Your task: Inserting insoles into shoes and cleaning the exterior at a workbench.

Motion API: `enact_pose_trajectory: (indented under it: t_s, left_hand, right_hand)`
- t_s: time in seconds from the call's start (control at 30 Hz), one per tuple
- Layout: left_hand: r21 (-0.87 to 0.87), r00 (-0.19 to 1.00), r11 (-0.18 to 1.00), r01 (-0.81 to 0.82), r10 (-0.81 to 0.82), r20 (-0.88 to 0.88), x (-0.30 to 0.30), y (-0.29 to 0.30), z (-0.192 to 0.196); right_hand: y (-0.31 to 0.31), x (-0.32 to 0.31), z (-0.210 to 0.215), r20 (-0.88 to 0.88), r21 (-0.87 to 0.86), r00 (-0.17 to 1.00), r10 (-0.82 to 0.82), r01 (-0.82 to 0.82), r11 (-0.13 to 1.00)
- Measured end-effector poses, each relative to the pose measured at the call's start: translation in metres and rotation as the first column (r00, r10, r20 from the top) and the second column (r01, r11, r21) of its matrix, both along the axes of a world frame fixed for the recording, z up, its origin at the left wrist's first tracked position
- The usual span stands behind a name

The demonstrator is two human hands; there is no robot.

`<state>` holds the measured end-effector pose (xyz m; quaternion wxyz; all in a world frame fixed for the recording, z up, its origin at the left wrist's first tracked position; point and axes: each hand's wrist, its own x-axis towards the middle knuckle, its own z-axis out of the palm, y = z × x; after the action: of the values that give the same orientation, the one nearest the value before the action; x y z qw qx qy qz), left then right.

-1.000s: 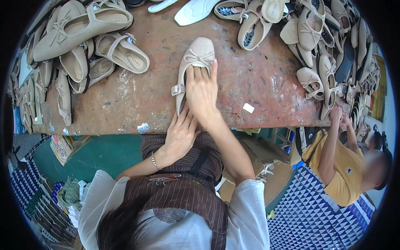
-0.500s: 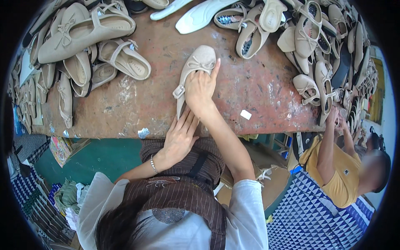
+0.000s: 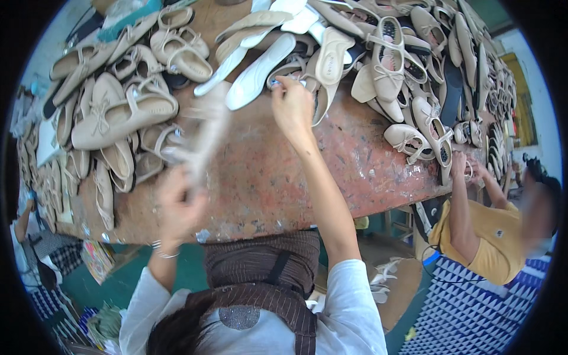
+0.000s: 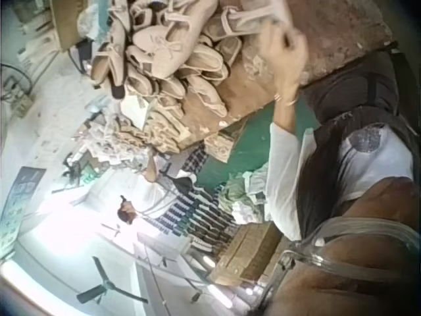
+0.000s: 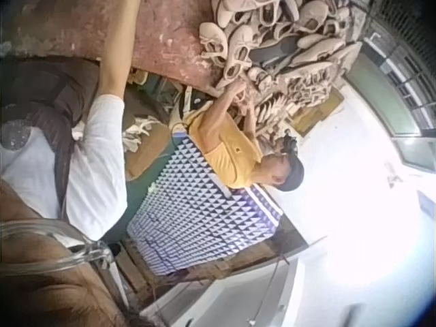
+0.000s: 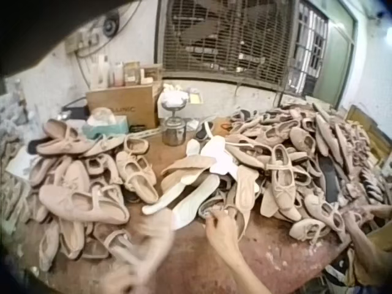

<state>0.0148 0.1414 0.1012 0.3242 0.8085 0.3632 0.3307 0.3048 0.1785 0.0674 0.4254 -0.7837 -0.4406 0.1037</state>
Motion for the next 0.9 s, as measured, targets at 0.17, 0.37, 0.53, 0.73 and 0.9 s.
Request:
enact_pose_trajectory:
  t_s: [0.17, 0.37, 0.53, 0.73, 0.9]
  left_hand:
    - [0.564, 0.911, 0.763, -0.315, 0.409, -0.045, -0.134, 0.132, 0.1]
    - [0.873, 0.754, 0.386, -0.298, 0.656, -0.033, -0.046, 0.137, 0.103]
    - [0.166, 0.982, 0.984, 0.058, -0.027, -0.185, 0.109, 0.078, -0.004]
    - [-0.074, 0.98, 0.997, -0.019, 0.004, -0.199, 0.254, 0.071, -0.069]
    - [-0.078, 0.966, 0.99, 0.118, -0.132, -0.222, 0.176, 0.061, -0.047]
  right_hand:
    - [0.087, -0.022, -0.049, 0.257, -0.032, 0.934, -0.248, 0.264, 0.964]
    - [0.072, -0.003, -0.066, -0.09, 0.273, 0.955, -0.281, 0.295, 0.916]
    - [-0.066, -0.023, -0.006, -0.793, 0.511, 0.466, 0.393, 0.156, 0.845]
    - [-0.218, -0.002, -0.015, -0.926, 0.362, 0.075, 0.371, 0.459, 0.811]
    - [-0.264, 0.002, -0.026, -0.929, 0.365, 0.134, 0.346, 0.504, 0.783]
